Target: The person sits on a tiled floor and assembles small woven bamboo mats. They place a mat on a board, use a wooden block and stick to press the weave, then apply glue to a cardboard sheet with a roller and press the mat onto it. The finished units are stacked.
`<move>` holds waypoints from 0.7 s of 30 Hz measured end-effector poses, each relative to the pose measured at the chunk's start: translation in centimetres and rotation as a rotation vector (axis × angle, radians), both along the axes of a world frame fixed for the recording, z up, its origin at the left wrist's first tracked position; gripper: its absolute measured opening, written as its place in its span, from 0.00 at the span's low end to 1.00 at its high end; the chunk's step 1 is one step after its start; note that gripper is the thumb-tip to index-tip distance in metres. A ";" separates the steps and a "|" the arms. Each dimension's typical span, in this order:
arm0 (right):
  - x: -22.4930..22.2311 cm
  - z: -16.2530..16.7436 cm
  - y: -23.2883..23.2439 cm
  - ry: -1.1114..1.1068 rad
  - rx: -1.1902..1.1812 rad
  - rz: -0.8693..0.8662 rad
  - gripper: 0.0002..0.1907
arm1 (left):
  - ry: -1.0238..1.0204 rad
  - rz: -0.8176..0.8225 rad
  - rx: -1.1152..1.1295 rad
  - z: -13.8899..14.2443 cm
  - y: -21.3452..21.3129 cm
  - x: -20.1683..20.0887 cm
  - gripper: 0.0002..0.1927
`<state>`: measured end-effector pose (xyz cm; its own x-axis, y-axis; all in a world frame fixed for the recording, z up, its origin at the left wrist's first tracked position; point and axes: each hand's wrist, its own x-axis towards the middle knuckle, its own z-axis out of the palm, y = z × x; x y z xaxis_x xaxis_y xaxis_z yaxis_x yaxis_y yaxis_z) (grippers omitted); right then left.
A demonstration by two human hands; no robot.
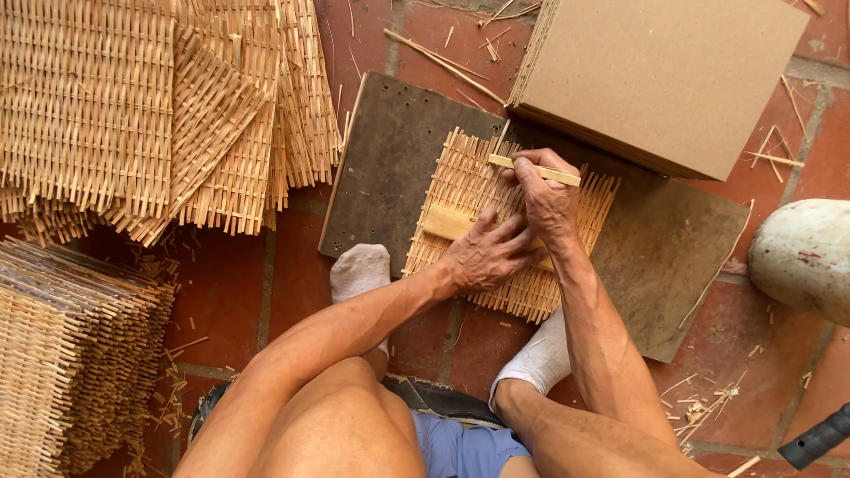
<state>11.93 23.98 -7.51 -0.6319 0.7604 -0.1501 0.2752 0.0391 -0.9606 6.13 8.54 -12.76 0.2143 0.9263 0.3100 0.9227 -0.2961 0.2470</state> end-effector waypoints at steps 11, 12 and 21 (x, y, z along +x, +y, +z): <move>-2.8 -0.4 -1.3 0.035 -0.004 0.039 0.12 | 0.021 0.000 0.029 -1.1 0.2 0.3 0.24; -2.9 -0.4 -1.3 0.042 -0.002 0.041 0.11 | 0.028 -0.001 0.001 -1.1 0.3 0.2 0.24; -2.5 -0.3 -0.8 0.072 -0.018 0.078 0.11 | 0.052 -0.027 -0.112 -0.5 0.0 0.4 0.16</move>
